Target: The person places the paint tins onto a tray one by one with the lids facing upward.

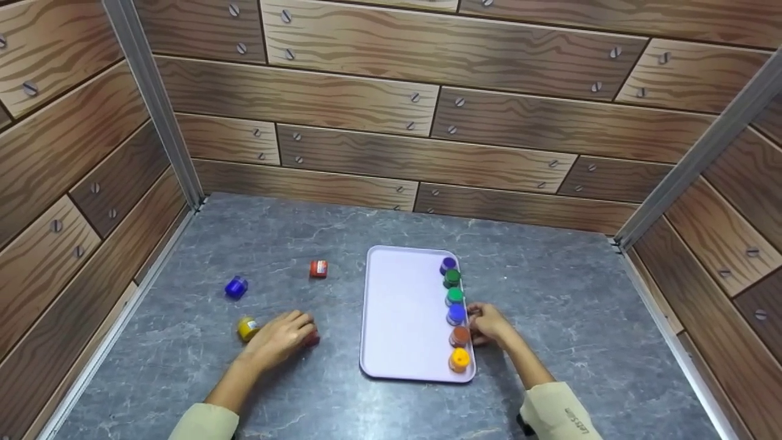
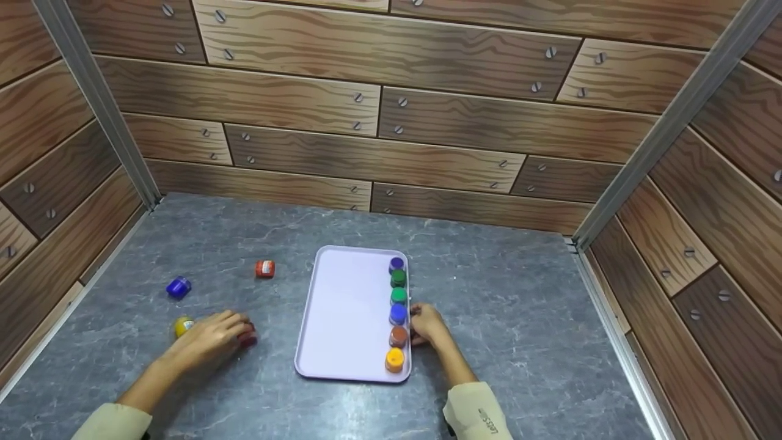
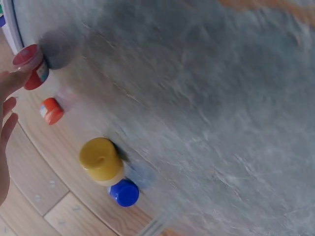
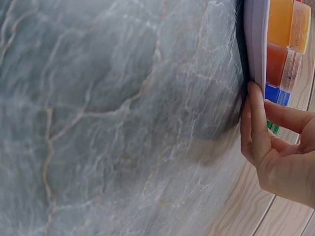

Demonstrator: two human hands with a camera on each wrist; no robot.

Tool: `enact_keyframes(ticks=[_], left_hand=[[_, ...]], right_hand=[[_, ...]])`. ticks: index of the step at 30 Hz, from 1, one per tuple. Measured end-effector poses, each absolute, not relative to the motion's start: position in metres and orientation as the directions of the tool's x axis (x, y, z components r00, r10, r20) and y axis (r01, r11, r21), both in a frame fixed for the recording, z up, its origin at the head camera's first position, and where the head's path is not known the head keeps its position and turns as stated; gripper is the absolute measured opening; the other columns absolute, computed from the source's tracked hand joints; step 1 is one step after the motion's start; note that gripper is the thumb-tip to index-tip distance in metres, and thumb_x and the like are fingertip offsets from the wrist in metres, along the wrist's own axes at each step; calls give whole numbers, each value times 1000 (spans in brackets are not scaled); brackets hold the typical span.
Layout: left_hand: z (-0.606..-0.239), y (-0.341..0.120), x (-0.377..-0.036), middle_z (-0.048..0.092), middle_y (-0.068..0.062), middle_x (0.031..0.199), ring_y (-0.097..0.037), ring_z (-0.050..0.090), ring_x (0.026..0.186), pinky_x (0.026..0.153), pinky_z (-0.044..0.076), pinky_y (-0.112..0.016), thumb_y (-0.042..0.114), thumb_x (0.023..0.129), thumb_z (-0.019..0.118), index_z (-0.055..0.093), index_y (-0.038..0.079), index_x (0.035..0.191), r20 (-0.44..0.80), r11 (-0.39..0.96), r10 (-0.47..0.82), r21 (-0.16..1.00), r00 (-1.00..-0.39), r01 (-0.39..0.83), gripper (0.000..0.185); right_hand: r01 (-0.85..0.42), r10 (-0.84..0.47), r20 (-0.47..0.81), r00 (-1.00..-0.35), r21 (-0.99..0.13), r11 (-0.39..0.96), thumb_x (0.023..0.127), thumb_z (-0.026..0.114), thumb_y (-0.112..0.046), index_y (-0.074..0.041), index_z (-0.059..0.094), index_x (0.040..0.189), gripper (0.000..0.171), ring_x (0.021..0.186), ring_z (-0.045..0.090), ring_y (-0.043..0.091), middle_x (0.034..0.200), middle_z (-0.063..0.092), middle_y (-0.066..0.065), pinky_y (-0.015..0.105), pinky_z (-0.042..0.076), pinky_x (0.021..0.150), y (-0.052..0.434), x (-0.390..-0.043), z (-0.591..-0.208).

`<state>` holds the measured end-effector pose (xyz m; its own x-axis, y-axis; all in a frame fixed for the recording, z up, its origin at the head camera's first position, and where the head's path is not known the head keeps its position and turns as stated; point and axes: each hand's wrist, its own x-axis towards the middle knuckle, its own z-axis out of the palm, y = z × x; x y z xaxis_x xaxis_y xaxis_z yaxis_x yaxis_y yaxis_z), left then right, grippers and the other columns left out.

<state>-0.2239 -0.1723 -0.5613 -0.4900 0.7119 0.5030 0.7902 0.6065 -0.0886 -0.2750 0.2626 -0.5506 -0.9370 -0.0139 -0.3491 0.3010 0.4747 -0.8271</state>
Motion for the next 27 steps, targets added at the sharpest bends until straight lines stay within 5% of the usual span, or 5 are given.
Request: enact_keyframes(ticks=[5,12,19,27], left_hand=[[-567,-174,-224,57,-5,94,-22,54,89,78,48,-34,3,71,70,63,7,95,473,605,721,-76,-506,793,25],[-572,-170,-224,56,-7,99,-23,54,91,77,48,-36,8,83,53,62,6,96,484,620,712,-96,-508,778,16],[-576,-168,-227,55,-8,98,-23,54,88,74,49,-35,8,84,55,63,4,100,519,604,719,-136,-462,786,19],[-579,-164,-230,56,-11,99,-24,54,89,78,48,-32,11,88,36,63,1,98,537,570,739,-178,-406,802,30]], right_hand=[[294,-29,-346,-938,-836,464,71,42,13,12,44,117,46,63,53,20,80,53,13,33,51,49,263,-274,-551],[285,-14,-329,-944,-836,469,71,43,12,12,46,115,44,64,51,22,83,52,14,34,52,50,262,-272,-551],[289,13,-320,-947,-835,469,70,44,12,12,48,115,45,64,50,22,81,49,13,38,53,52,258,-274,-550],[284,16,-316,-949,-826,488,72,43,12,12,48,111,39,63,50,22,81,51,13,37,52,51,259,-273,-549]])
